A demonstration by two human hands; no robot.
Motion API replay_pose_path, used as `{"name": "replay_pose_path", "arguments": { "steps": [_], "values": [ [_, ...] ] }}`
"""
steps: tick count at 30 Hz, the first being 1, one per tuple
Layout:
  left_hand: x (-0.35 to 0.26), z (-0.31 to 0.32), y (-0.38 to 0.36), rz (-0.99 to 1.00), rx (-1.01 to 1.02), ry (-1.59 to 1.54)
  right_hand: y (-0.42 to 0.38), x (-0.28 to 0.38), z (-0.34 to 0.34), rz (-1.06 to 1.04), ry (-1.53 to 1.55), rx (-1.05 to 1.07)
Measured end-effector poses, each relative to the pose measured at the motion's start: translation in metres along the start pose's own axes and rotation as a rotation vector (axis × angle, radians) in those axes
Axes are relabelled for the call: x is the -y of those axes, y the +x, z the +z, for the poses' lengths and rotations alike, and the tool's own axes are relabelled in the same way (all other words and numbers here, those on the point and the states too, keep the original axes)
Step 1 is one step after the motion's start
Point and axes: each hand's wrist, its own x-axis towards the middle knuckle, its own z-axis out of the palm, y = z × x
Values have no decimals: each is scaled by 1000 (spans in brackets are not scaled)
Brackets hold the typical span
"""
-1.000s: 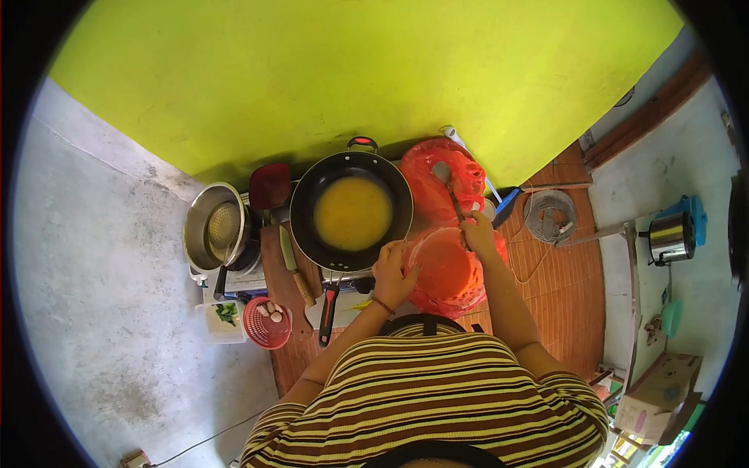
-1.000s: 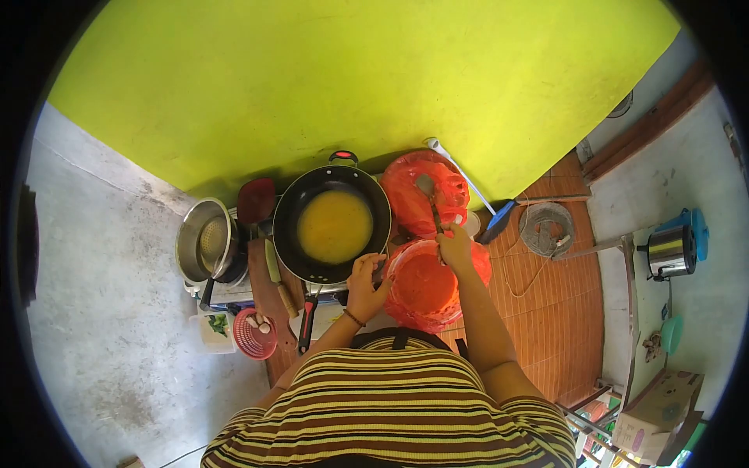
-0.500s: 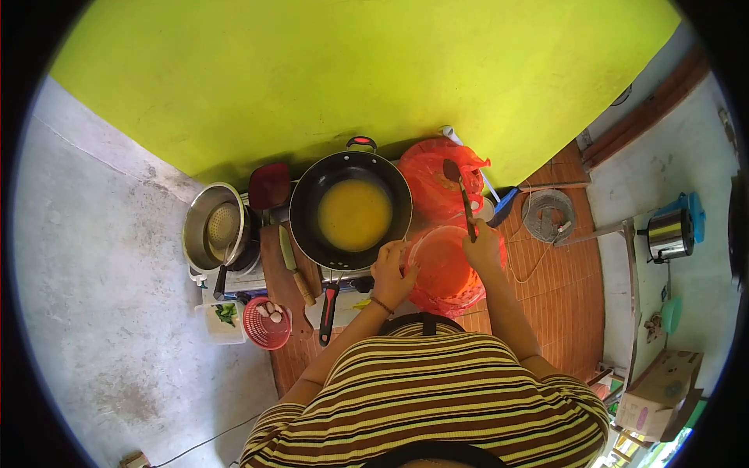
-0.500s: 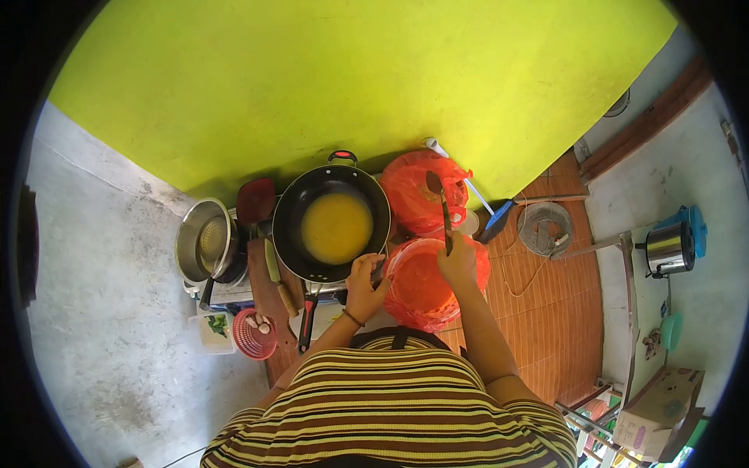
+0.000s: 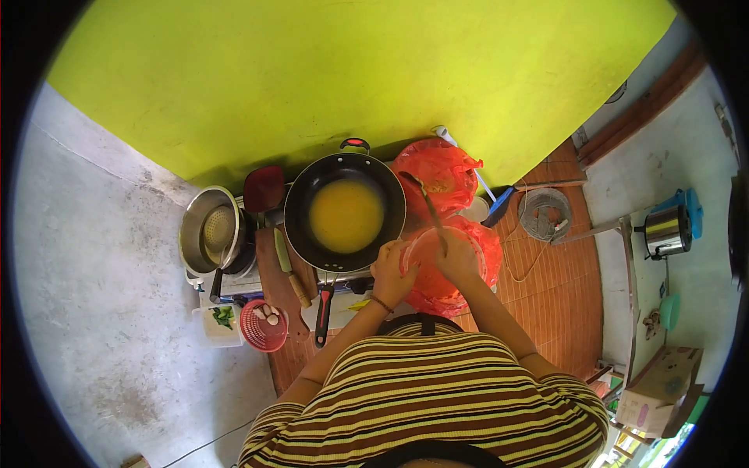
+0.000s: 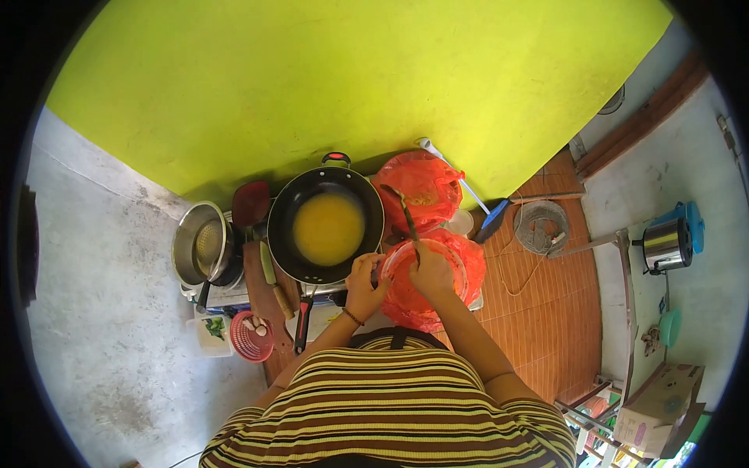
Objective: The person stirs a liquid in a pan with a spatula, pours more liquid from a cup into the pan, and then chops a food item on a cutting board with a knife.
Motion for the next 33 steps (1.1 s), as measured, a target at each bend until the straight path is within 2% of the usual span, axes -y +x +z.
{"name": "replay_pose_path", "arguments": {
  "steps": [2,5,8,11,14,26,29,33],
  "values": [
    [0,1,-1,-10,4,6,1,-9,-4,-48,-9,-93],
    [4,3,-2,-57,39,-58,7,-11,-25,136,-34,-6],
    [7,5,-2,-81,58,-81,13,-32,-22,94,0,-136],
    [3,5,-1,-58,33,-24,10,-10,-43,156,-26,-108],
    [3,6,-1,-46,17,-3,18,-36,-23,73,38,-138],
    [5,6,-3,-101,48,-52,27,-26,-29,52,152,-91],
    [7,7,-4,-118,68,-79,35,-23,-24,45,84,-58],
    [8,6,-5,-107,58,-72,47,-40,-5,-16,144,-116]
  ]
}}
